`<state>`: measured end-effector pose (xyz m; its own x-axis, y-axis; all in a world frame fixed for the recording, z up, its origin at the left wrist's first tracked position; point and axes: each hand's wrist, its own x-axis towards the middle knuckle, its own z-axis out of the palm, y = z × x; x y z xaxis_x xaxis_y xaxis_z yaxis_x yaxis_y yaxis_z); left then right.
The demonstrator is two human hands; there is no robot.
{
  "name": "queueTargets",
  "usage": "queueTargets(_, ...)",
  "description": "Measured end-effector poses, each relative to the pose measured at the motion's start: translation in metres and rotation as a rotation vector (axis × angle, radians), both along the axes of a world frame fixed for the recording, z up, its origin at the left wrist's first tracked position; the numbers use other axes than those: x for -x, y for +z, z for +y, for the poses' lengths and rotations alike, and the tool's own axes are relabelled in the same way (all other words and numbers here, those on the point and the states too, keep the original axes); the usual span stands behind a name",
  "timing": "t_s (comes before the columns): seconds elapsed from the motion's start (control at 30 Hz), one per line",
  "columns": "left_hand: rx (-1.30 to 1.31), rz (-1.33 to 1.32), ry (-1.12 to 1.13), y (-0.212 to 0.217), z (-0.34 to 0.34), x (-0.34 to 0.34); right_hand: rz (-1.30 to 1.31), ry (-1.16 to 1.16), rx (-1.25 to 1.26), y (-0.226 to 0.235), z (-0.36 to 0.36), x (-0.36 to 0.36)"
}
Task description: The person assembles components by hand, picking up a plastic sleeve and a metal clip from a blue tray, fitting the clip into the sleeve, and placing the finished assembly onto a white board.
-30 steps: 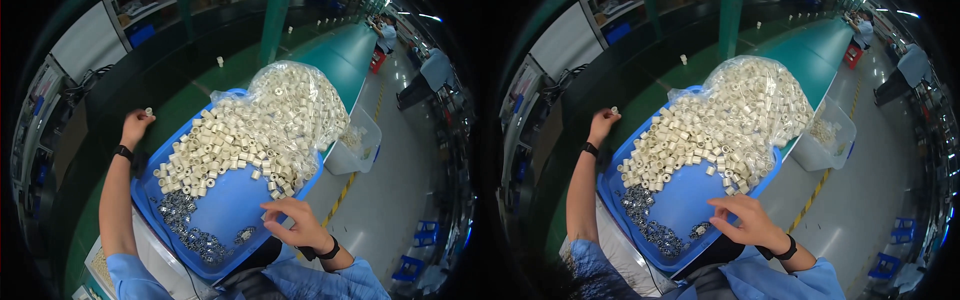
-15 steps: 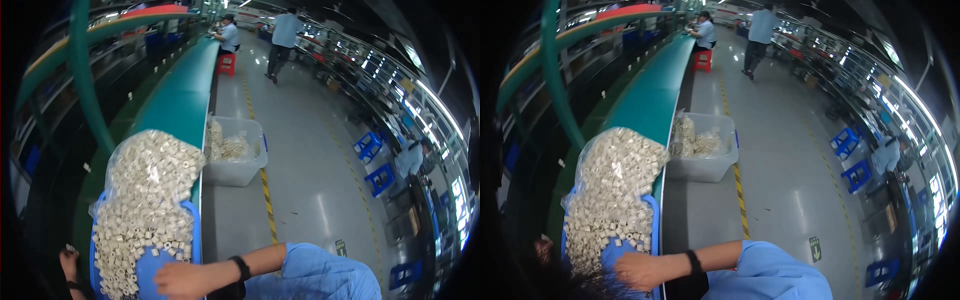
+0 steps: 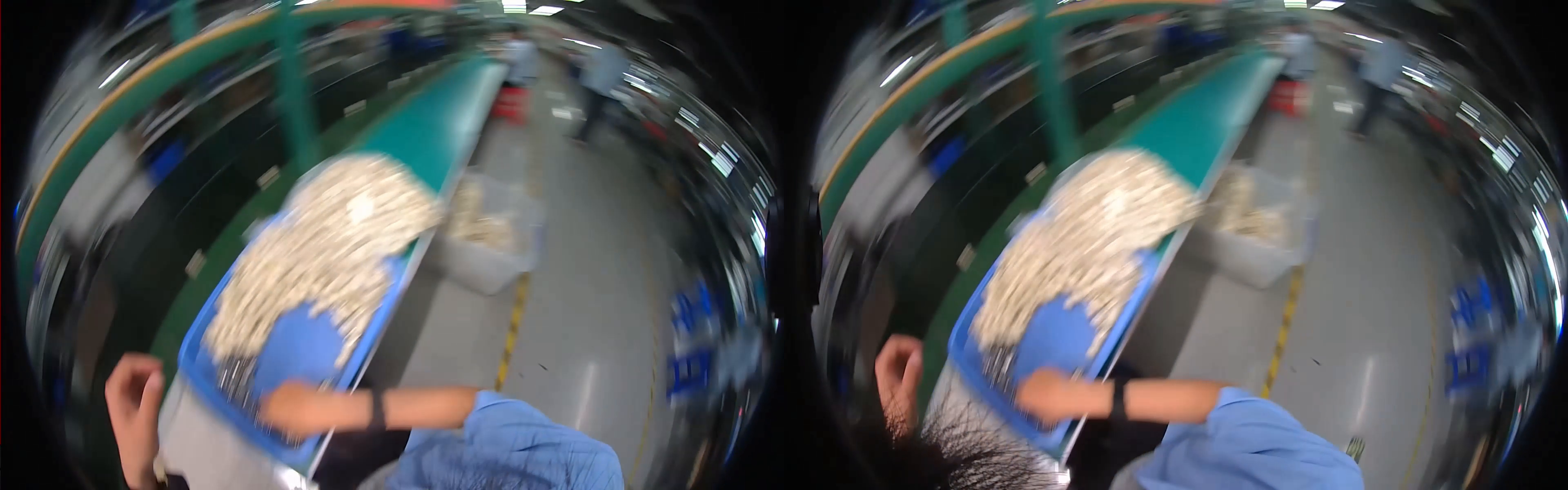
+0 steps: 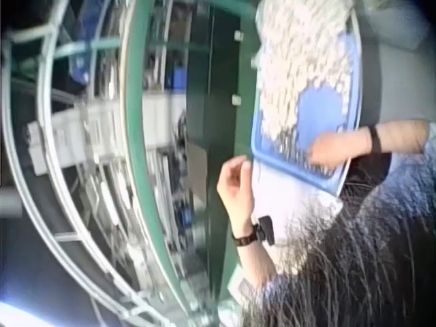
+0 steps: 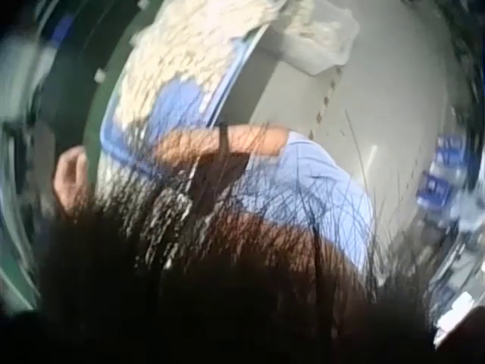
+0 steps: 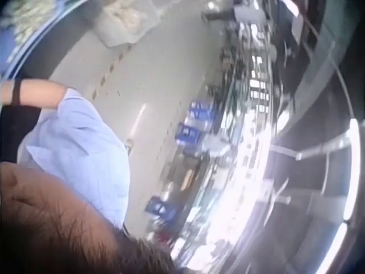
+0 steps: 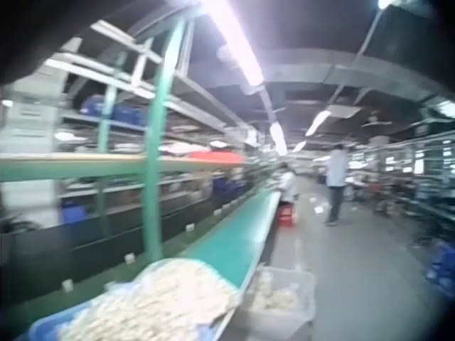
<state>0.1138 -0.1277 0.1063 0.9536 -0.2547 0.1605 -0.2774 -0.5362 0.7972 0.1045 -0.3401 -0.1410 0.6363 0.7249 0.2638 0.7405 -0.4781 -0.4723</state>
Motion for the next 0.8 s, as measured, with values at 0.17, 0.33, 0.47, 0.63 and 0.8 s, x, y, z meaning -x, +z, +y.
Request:
queueTargets(0.17,0.000,0.012,0.256,0.034,0.015,0.117,0.179,-0.130,0.085,0.046,-0.060,0.000)
queueTargets(0.33,0.050,-0.001,0.654,0.017,0.077,0.241,0.113,-0.019,-0.095,0.056,-0.052,-0.004)
queueTargets(0.47,-0.295,-0.052,0.886,-0.076,0.122,0.288,0.203,-0.138,-0.104,0.063,-0.045,0.012)
queueTargets(0.63,-0.728,-0.308,0.843,-0.157,0.115,0.269,0.213,-0.204,-0.173,0.061,-0.051,0.023)
queueTargets(0.8,-0.782,-0.153,0.858,-0.183,0.117,0.244,0.244,-0.251,-0.228,0.061,-0.058,0.026)
